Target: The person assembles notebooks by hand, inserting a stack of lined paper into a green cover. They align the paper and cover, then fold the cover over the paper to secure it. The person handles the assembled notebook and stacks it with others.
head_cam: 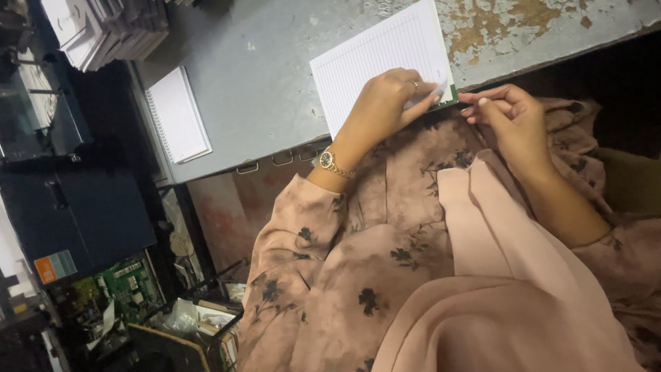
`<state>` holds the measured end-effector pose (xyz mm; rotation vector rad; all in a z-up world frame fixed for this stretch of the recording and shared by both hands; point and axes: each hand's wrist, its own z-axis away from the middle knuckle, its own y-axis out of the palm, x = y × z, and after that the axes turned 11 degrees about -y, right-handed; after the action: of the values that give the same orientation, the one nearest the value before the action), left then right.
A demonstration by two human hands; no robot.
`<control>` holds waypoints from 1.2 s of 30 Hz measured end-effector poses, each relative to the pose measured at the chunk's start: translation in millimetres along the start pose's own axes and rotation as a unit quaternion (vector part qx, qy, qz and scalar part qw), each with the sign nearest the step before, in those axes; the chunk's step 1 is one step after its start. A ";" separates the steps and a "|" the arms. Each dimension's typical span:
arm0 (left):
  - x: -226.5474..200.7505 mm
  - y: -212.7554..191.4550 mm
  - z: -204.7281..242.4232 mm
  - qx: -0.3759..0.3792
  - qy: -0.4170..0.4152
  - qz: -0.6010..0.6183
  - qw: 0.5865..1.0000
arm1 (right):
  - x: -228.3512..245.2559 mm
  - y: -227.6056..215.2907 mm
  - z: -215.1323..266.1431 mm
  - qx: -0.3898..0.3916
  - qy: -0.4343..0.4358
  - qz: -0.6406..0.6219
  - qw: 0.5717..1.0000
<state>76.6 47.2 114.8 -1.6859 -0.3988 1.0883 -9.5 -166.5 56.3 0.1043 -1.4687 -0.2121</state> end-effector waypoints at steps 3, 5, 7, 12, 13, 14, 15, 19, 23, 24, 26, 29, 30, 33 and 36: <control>-0.6 0.1 -0.3 0.012 -0.006 0.000 1.000 | 1.5 0.3 -1.0 -0.007 0.019 -0.014 1.000; -2.1 -0.7 -1.6 0.022 -0.011 -0.001 1.000 | -1.7 -0.8 -1.5 -0.013 0.029 -0.019 0.999; -4.7 -3.5 -2.8 0.017 0.000 0.013 1.000 | -9.8 -2.4 -2.2 -0.015 0.024 -0.049 0.998; -4.3 1.3 -1.2 0.011 -0.009 0.002 1.000 | -6.7 -3.3 -1.3 -0.009 0.030 -0.049 0.998; -3.4 2.9 -0.6 0.016 -0.018 -0.008 1.000 | -6.3 -3.0 -0.9 -0.009 0.031 -0.050 0.998; -2.6 4.1 0.5 0.015 -0.017 -0.009 1.000 | -6.5 -2.5 -1.5 -0.009 0.029 -0.051 0.998; -2.2 6.2 1.8 -0.001 -0.009 -0.013 1.000 | -6.9 -2.6 -1.0 -0.010 0.027 -0.053 0.998; -3.6 9.4 4.1 -0.038 -0.001 -0.010 0.999 | -21.6 -3.2 -0.6 -0.023 0.016 -0.066 0.997; 0.0 12.0 4.1 -0.048 0.013 -0.027 0.998 | -8.0 -1.2 -0.7 -0.034 0.031 -0.064 0.997; -1.5 11.1 4.3 -0.056 0.015 -0.027 0.998 | -6.0 -1.2 -0.1 -0.031 0.032 -0.062 0.997; -4.5 8.9 3.9 -0.067 0.016 -0.029 0.997 | -2.1 -1.4 -1.5 -0.025 0.030 -0.060 0.997; -8.4 5.9 4.1 -0.065 0.020 -0.026 0.997 | 2.3 -0.1 0.3 -0.026 0.032 -0.048 0.998; -8.0 6.2 4.5 -0.065 0.015 -0.022 0.998 | 2.5 0.3 1.0 -0.028 0.032 -0.058 0.997; -7.2 7.2 4.2 -0.066 0.012 -0.018 0.998 | 1.2 -0.6 1.4 -0.030 0.031 -0.062 0.997; 4.9 15.5 6.4 -0.068 -0.007 -0.006 0.998 | -5.7 -0.7 3.4 -0.032 0.008 -0.077 0.996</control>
<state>70.3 48.2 98.6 -1.7936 -0.5019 1.0846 -13.4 -165.7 50.9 0.1680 -1.4382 -0.3824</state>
